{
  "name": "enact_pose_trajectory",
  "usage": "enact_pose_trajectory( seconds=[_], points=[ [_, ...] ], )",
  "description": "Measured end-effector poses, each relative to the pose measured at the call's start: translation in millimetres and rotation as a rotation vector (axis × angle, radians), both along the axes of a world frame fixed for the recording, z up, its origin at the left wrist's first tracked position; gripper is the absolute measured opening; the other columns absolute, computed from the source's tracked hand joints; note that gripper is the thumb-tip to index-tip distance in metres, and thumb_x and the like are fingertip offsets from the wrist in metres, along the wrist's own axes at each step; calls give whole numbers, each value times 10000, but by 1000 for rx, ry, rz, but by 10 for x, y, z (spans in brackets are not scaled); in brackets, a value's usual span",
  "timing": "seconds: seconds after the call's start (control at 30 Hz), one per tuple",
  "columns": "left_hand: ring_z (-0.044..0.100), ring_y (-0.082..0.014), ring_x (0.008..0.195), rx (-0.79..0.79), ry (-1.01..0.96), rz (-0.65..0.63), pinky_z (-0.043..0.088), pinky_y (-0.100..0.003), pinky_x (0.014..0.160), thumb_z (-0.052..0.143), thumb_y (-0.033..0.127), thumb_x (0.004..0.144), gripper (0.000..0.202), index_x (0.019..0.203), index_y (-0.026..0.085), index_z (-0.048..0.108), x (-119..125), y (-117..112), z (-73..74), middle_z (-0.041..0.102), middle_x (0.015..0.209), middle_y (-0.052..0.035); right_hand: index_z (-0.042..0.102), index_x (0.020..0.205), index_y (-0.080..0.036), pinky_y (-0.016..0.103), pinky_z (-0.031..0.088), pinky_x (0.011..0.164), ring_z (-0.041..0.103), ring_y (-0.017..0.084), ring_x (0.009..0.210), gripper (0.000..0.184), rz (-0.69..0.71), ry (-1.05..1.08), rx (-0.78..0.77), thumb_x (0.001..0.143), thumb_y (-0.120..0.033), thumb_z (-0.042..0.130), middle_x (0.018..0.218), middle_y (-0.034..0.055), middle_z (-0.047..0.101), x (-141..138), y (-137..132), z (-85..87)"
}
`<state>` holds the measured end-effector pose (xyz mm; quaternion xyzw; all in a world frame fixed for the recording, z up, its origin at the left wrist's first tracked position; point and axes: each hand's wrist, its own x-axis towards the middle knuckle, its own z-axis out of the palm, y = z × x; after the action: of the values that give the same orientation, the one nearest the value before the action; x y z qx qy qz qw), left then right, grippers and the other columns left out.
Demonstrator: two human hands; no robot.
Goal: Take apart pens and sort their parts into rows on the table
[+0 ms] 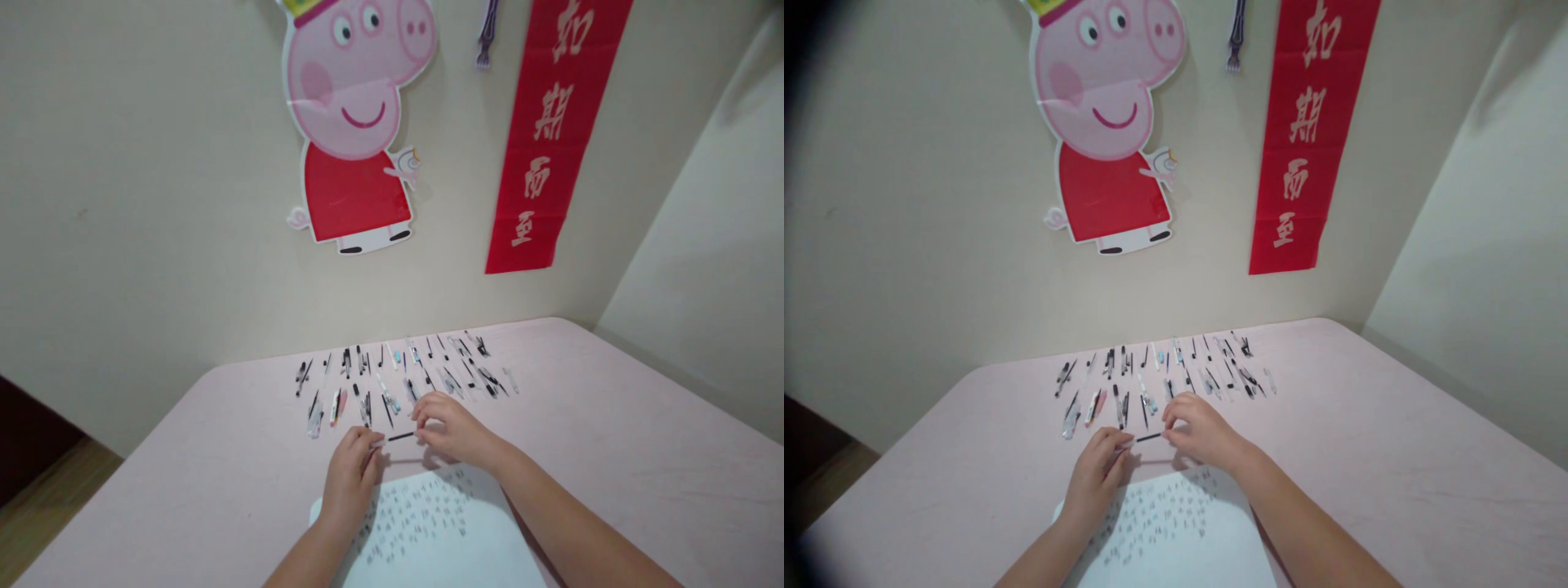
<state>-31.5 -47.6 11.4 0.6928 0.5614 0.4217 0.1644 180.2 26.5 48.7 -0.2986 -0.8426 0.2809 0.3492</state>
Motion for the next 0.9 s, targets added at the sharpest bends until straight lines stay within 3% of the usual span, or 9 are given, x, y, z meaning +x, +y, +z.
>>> enact_pose_trajectory(
  seconds=[0.27, 0.43, 0.5, 0.73, 0.9],
  points=[
    [606, -210, 882, 14, -6, -75, 501, -347, 776, 446, 197, 846, 224, 961, 211, 637, 25, -16, 6, 613, 924, -75, 636, 717, -210, 357, 444, 850, 589, 191, 892, 72, 9, 55, 20, 781, -202, 668, 871, 46, 672, -126, -101, -22],
    [612, -206, 890, 23, -31, -58, 504, -335, 783, 465, 204, 850, 205, 963, 209, 636, 29, -20, -7, 625, 938, -73, 656, 802, -213, 357, 453, 818, 586, 201, 886, 88, -73, 83, 69, 837, -273, 601, 874, 60, 672, -12, 33, -57],
    [616, -205, 890, 28, -29, -50, 506, -333, 782, 462, 199, 849, 209, 964, 205, 637, 31, -18, -9, 628, 937, -74, 656, 801, -211, 364, 450, 817, 583, 205, 879, 143, -179, 71, 120, 864, -274, 545, 868, 63, 670, 115, 170, -124],
    [618, -209, 882, 52, -9, -28, 503, -337, 771, 466, 218, 856, 201, 973, 194, 628, 17, -17, -14, 637, 922, -77, 687, 886, -170, 407, 406, 913, 553, 250, 956, 221, -801, -105, 280, 805, -217, 487, 934, 102, 670, 932, 715, -559],
    [615, -203, 873, 49, -26, -32, 501, -338, 769, 472, 229, 859, 204, 996, 184, 616, 23, -9, -48, 641, 923, -76, 686, 1038, -109, 402, 391, 934, 507, 276, 1033, 329, -1043, -371, 271, 791, -225, 504, 1057, 147, 638, 1416, 877, -835]
  ],
)
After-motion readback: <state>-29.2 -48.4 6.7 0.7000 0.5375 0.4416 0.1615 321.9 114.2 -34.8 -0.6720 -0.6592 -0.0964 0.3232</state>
